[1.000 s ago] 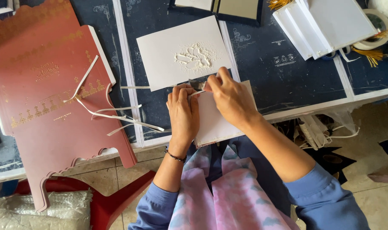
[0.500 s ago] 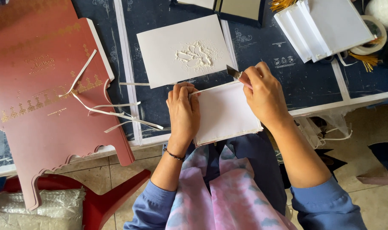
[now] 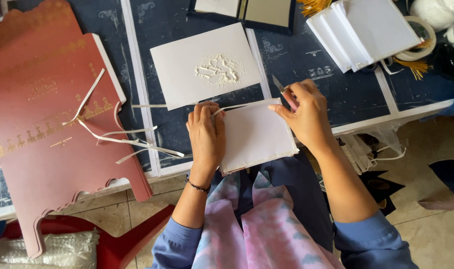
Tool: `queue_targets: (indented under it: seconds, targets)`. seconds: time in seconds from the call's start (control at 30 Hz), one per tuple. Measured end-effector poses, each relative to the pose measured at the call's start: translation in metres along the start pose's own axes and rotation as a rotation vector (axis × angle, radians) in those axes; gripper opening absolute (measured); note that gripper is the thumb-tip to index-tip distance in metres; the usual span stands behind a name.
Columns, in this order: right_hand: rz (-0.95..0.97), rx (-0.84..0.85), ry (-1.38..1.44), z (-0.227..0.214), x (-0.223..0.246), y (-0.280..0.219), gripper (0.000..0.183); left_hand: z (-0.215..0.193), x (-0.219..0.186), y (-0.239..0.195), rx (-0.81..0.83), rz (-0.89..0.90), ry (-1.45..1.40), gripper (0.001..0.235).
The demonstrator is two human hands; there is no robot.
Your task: Assembling invitation cards by applying adhesive, attaching decorative tassels, and stacking the finished products.
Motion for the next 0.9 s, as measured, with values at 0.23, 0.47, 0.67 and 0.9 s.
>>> queue_targets:
  seconds: [0.23, 0.47, 0.67, 0.9]
  targets:
    - [-0.025, 0.181, -0.042, -0.012, 0.022, -0.063, 0.023, -0.005, -0.003, 0.000, -0.003, -0.006, -0.077, 0.005]
    - [-0.061, 0.266, -0.267, -0.010, 0.040, -0.073, 0.035, -0.003, -0.004, 0.003, 0.070, 0.004, -0.048, 0.011]
    - [-0.099, 0.260, -0.326, -0.014, 0.049, -0.074, 0.039, -0.005, -0.007, 0.006, 0.208, -0.039, -0.031, 0.012]
    - [-0.088, 0.259, -0.326, -0.012, 0.045, -0.075, 0.032, -0.005, 0.000, 0.017, 0.360, -0.100, -0.046, 0.035]
Point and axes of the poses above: each hand's wrist, its own y-axis towards the middle knuckle, its own z-axis out of the palm, x = y × z, the point moved 6 cm from there along y, towards the middle knuckle, and after that the axes turned 15 degrees about z, right-handed, at the moved point
